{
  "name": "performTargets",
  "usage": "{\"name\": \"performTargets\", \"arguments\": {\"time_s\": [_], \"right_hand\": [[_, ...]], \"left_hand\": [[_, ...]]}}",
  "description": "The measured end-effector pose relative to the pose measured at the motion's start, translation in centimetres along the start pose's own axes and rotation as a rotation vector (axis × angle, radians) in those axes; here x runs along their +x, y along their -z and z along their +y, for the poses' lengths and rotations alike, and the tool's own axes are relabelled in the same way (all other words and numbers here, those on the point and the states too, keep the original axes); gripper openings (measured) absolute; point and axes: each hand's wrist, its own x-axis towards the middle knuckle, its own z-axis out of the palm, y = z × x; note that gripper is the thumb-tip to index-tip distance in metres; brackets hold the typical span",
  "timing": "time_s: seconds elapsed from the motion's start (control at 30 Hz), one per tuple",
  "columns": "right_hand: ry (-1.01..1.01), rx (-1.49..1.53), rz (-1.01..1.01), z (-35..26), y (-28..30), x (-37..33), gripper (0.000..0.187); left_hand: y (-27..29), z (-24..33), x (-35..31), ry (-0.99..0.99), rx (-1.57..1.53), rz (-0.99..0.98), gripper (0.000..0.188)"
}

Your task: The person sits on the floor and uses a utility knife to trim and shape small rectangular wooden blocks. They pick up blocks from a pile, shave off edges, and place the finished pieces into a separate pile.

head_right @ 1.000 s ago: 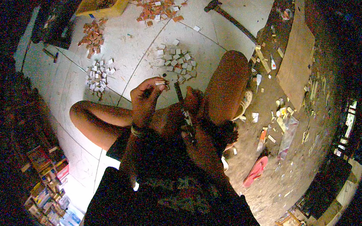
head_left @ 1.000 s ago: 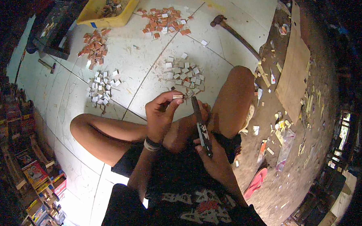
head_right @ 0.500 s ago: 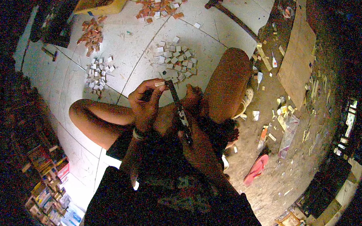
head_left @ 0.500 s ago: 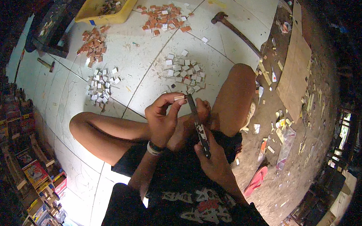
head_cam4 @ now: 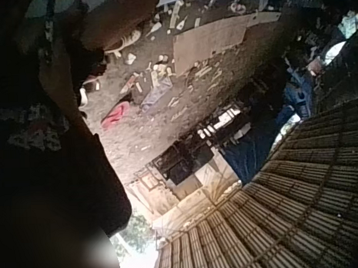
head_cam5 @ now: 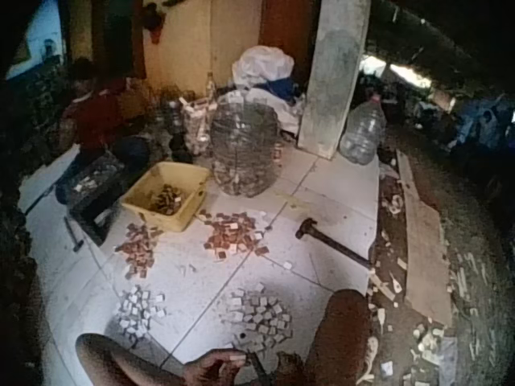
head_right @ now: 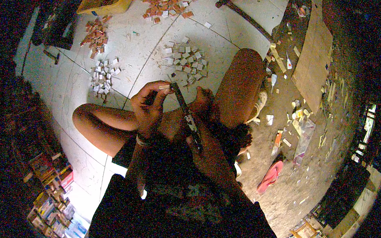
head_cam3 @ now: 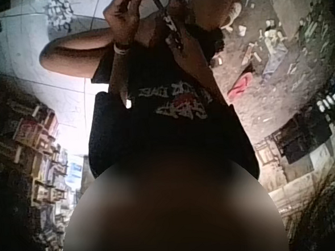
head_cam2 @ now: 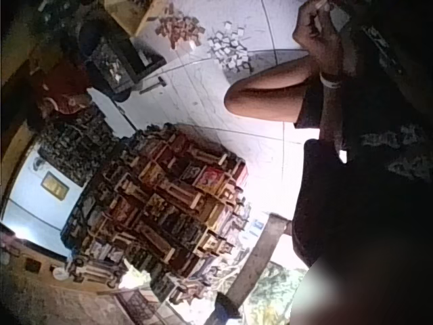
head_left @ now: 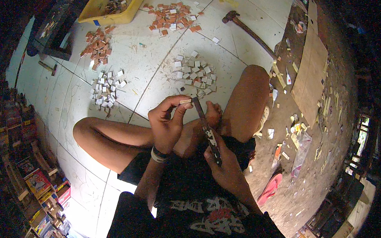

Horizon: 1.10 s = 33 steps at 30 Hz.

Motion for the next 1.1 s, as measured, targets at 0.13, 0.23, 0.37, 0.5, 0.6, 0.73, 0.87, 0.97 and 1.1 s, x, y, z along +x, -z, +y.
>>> {"name": "performTargets", "arguments": {"time_s": [0.13,0.23,0.37,0.5,0.6,0.73,0.87,0.97,1.1], "right_hand": [[-0.135,0.03,-0.059,-0.1,0.2,0.0,0.064],[-0.003,0.021,-0.004,-0.2,0.0,0.1,0.065],[-0.122,0.057,-0.039,-0.3,-1.1,0.0,0.066],[-0.039,0.143,0.04,-0.7,-3.7,-0.3,0.068],[0.048,0.222,0.075,-0.9,-5.0,-0.4,0.069],[0.101,0.166,0.097,-1.4,-4.8,-0.2,0.069],[-0.099,0.16,-0.046,-1.9,-2.7,-0.3,0.069],[-0.099,0.118,-0.037,-1.8,-2.1,-0.5,0.068],[0.068,0.127,0.007,-1.1,-2.5,-0.1,0.068]], "left_hand": [[0.0,0.1,-0.1,0.018,-0.028,0.01,0.011],[-0.2,0.2,-0.1,0.037,-0.027,0.035,0.009],[-1.3,0.7,-0.5,-0.076,0.115,0.159,0.007],[-2.4,1.1,-0.6,-0.127,0.191,0.29,0.008],[-2.4,1.3,-0.5,-0.185,0.241,0.325,0.009],[-1.6,1.2,-0.3,-0.189,0.22,0.291,0.01],[-0.2,0.9,0.1,-0.177,0.175,0.187,0.011],[-0.1,1.0,-0.2,-0.181,0.209,0.197,0.012],[-0.3,1.3,-0.6,-0.173,0.154,0.215,0.012]]}}
